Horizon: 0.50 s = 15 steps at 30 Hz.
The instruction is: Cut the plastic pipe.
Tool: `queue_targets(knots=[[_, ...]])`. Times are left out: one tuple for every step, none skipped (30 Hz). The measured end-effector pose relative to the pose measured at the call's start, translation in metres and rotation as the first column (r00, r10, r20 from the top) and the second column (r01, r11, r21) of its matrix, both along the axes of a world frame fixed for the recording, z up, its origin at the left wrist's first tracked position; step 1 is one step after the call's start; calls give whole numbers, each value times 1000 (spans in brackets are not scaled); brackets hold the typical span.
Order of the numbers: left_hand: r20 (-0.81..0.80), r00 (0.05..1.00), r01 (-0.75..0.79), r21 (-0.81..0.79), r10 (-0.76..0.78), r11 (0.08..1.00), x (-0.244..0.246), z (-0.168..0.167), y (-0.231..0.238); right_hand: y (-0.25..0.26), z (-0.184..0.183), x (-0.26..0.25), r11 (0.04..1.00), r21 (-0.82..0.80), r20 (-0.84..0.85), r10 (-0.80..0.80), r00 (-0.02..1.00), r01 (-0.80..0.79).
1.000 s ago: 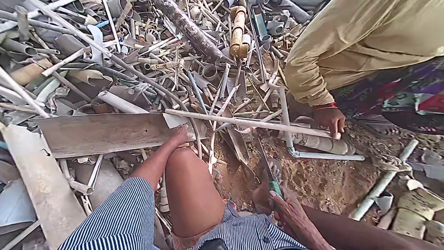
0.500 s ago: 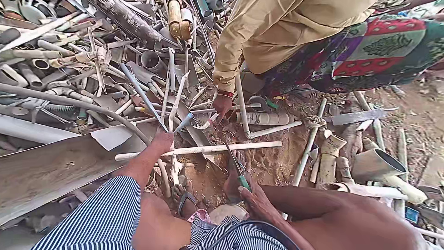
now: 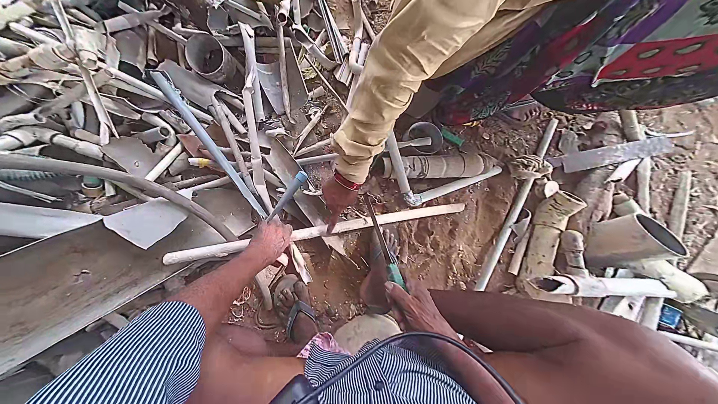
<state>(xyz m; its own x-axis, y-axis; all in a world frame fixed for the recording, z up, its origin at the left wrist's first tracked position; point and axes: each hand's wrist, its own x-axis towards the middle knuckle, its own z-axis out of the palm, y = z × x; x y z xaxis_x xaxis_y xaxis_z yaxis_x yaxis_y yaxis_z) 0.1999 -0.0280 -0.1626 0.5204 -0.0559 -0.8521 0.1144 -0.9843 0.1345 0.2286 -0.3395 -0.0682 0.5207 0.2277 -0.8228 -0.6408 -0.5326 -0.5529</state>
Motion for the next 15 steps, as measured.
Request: queue_targets(knots=[[-8, 999, -40, -24, 40, 999, 1, -3, 6, -2, 0, 0, 1000, 0, -13, -4, 1000, 4], [-35, 996, -89, -53, 88, 995, 5, -3, 11, -4, 0, 1, 1000, 2, -20, -15, 1000, 16], [-59, 987, -154, -84, 149, 984, 9, 0, 17, -4, -1, 2, 1000, 5, -22, -28, 999, 28], [-69, 976, -213, -106, 206, 971, 12, 4, 20, -5, -3, 3, 999, 10, -25, -43, 999, 43], [-67, 966, -255, -117, 248, 960, 14, 8, 22, -6, -4, 3, 999, 17, -25, -51, 998, 52], [-57, 958, -286, -126, 280, 950, 15, 12, 24, -8, -5, 3, 998, 28, -20, -53, 998, 54], [-38, 952, -306, -134, 304, 943, 15, 14, 25, -8, -6, 3, 998, 38, -18, -49, 999, 50], [-26, 947, -320, -139, 320, 937, 16, 17, 26, -9, -6, 2, 998, 43, -17, -40, 999, 41], [-21, 943, -332, -142, 332, 933, 16, 21, 26, -9, -5, 2, 999, 44, -22, -31, 999, 32], [-21, 939, -343, -144, 344, 928, 18, 27, 26, -8, -5, 2, 999, 47, -22, -27, 999, 28], [-25, 935, -353, -141, 353, 925, 19, 33, 26, -8, -4, 1, 998, 58, -17, -27, 999, 28], [-25, 933, -358, -140, 358, 923, 20, 40, 26, -8, -4, 0, 997, 70, -11, -32, 999, 33], [-19, 933, -358, -138, 359, 924, 21, 47, 26, -7, -4, -1, 996, 78, -5, -39, 999, 39], [-8, 934, -354, -129, 356, 926, 22, 53, 25, -7, -4, -1, 995, 85, 2, -43, 999, 43], [10, 935, -352, -109, 356, 929, 23, 61, 24, -7, -4, -2, 995, 94, 9, -44, 999, 43]])
